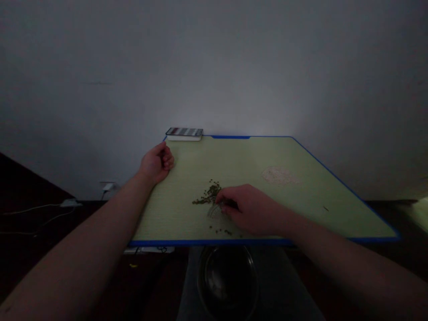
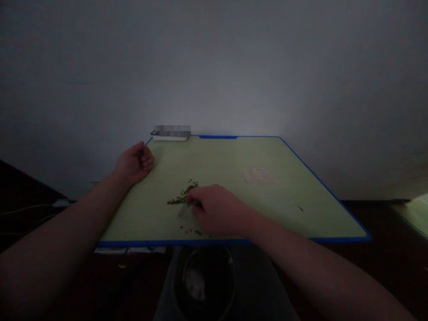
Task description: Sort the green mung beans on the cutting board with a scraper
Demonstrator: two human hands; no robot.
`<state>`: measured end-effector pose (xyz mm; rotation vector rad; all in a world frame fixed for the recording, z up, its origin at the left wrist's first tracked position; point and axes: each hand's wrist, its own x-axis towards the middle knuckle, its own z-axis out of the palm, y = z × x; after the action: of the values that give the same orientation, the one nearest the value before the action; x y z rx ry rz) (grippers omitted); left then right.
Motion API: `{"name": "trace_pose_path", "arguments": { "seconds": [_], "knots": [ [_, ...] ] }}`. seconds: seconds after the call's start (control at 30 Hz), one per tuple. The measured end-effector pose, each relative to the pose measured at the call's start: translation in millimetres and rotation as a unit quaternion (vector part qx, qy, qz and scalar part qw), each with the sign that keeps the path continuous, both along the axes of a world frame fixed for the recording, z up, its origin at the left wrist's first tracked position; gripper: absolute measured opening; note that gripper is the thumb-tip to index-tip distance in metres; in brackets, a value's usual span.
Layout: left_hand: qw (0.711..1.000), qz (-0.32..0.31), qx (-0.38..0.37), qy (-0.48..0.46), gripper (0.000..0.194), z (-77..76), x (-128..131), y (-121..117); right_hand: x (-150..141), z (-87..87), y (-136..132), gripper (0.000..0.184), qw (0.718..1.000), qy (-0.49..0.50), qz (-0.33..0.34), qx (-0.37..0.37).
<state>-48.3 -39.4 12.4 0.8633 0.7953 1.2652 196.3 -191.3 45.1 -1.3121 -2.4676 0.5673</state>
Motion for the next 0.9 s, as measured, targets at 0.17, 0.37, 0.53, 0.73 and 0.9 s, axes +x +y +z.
{"name": "trace_pose_path", "arguments": {
  "seconds": [0.17,0.37,0.53,0.73,0.9],
  "knots": [
    [1.0,0.002,0.003,0.004,0.027,-0.2,-1,0,-11,1.9,13,0.023,0.996,-0.042,0.078,0.021],
    [1.0,0.001,0.006,0.005,0.027,-1.0,-1,-1,-3,4.7,8,0.022,0.992,-0.066,0.106,-0.016],
    [1.0,0.001,0.007,0.006,0.028,-2.0,-1,1,7,10.4,0,0.02,0.991,-0.068,0.102,-0.05],
    [1.0,0.008,0.001,0.006,0.027,-1.6,-1,1,14,5.0,-5,0.018,0.994,-0.038,0.074,-0.073],
    [1.0,-0.006,0.009,0.004,0.027,-2.1,-2,1,16,2.6,-7,0.021,0.995,-0.023,0.054,-0.08]
  ]
}}
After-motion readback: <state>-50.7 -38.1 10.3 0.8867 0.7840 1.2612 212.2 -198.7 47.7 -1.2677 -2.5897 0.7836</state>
